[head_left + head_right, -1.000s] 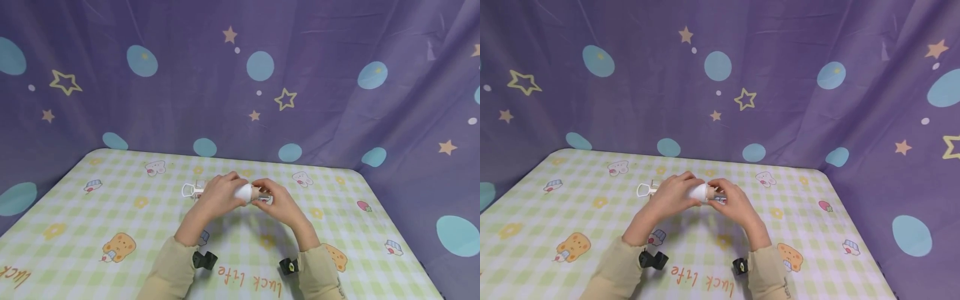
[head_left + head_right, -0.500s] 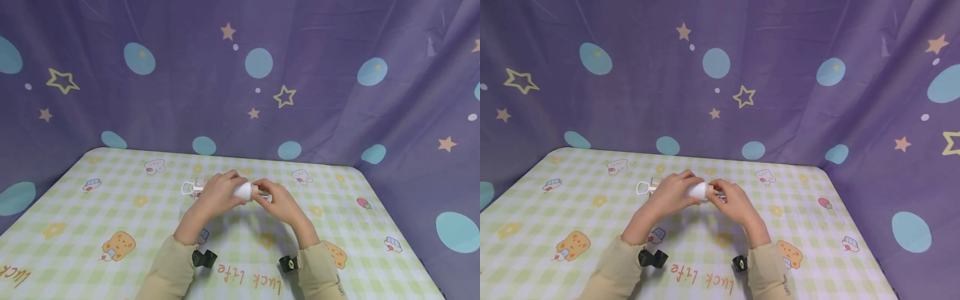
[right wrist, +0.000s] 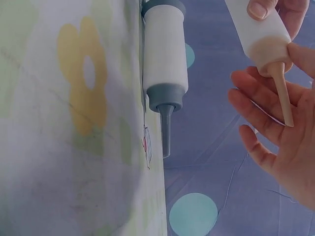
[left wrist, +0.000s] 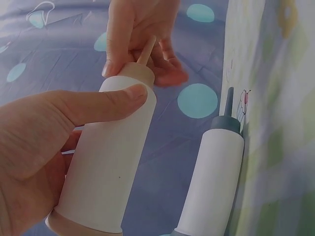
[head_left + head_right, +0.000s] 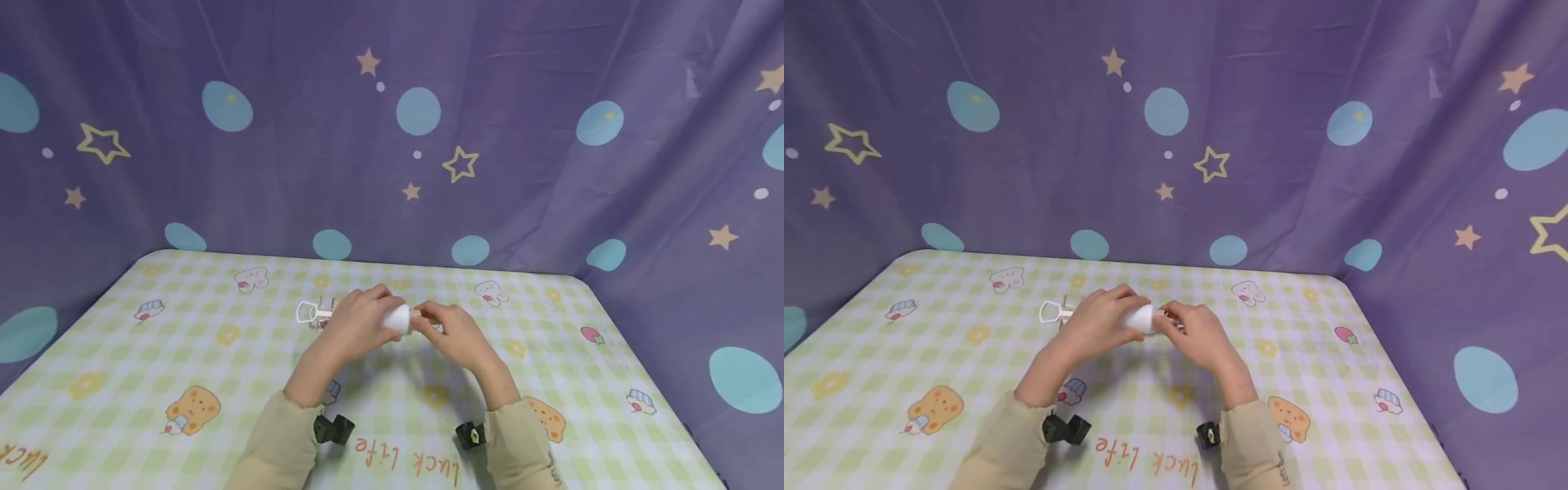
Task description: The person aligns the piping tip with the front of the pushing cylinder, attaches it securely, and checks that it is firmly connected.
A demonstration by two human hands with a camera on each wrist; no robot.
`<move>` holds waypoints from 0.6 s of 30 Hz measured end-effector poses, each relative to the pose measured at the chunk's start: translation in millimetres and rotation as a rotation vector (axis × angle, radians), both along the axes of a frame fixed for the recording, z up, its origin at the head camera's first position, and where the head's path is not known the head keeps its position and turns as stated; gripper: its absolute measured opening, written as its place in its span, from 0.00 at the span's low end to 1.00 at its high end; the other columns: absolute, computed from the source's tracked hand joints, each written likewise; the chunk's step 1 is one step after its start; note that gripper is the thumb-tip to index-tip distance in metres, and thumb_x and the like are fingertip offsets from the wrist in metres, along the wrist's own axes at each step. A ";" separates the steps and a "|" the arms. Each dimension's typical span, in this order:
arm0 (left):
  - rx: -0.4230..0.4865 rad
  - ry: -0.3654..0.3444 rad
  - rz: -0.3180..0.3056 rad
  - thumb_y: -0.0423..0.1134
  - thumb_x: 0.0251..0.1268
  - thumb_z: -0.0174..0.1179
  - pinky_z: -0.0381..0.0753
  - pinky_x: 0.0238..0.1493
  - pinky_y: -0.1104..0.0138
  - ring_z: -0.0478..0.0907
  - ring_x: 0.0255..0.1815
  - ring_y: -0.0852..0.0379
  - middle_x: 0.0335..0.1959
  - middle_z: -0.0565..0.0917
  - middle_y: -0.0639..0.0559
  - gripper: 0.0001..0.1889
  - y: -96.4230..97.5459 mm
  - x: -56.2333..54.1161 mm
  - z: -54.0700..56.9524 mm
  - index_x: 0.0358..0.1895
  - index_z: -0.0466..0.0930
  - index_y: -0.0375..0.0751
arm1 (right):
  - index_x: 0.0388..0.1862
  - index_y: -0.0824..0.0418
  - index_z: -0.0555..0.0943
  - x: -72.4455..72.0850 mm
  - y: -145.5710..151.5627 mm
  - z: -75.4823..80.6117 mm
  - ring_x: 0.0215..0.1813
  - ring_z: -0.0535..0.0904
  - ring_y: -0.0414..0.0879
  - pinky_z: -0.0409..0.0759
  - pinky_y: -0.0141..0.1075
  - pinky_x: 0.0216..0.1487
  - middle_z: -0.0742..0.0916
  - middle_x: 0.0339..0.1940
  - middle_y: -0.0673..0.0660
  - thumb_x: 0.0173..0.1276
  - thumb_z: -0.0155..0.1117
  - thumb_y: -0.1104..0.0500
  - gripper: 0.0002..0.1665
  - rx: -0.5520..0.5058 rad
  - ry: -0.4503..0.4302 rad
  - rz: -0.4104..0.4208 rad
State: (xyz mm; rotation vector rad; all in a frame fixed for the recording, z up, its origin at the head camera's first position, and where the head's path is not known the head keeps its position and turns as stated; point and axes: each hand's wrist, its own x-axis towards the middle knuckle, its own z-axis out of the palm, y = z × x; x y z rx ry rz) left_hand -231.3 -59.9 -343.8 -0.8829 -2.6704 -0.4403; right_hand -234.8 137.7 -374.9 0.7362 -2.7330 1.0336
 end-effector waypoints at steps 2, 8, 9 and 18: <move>-0.004 0.001 0.003 0.48 0.43 0.71 0.75 0.39 0.62 0.76 0.34 0.54 0.40 0.78 0.53 0.25 -0.4 -0.3 -0.1 0.49 0.80 0.47 | 0.51 0.49 0.77 0.0 0.2 0.5 0.45 0.80 0.42 0.77 0.41 0.46 0.83 0.45 0.46 0.65 0.52 0.40 0.21 -0.009 0.004 0.004; -0.003 0.007 0.012 0.49 0.42 0.71 0.76 0.38 0.63 0.76 0.34 0.54 0.40 0.78 0.54 0.26 -1.6 -1.3 1.6 0.49 0.80 0.48 | 0.53 0.52 0.75 -0.8 0.7 2.6 0.47 0.78 0.41 0.77 0.38 0.49 0.81 0.50 0.48 0.54 0.69 0.49 0.27 -0.082 0.048 0.061; -0.002 0.007 0.013 0.49 0.42 0.71 0.76 0.38 0.63 0.76 0.34 0.54 0.39 0.78 0.54 0.26 -1.8 -1.3 1.6 0.49 0.80 0.48 | 0.53 0.52 0.75 -0.9 0.7 2.7 0.46 0.78 0.41 0.77 0.38 0.49 0.81 0.49 0.48 0.53 0.70 0.51 0.27 -0.090 0.060 0.073; 0.009 0.003 -0.001 0.48 0.42 0.71 0.75 0.39 0.63 0.76 0.33 0.55 0.39 0.78 0.53 0.25 -1.8 -1.1 -0.5 0.49 0.80 0.47 | 0.50 0.54 0.76 -2.7 1.0 0.4 0.43 0.78 0.41 0.77 0.37 0.48 0.82 0.46 0.49 0.54 0.69 0.55 0.23 -0.111 0.100 0.109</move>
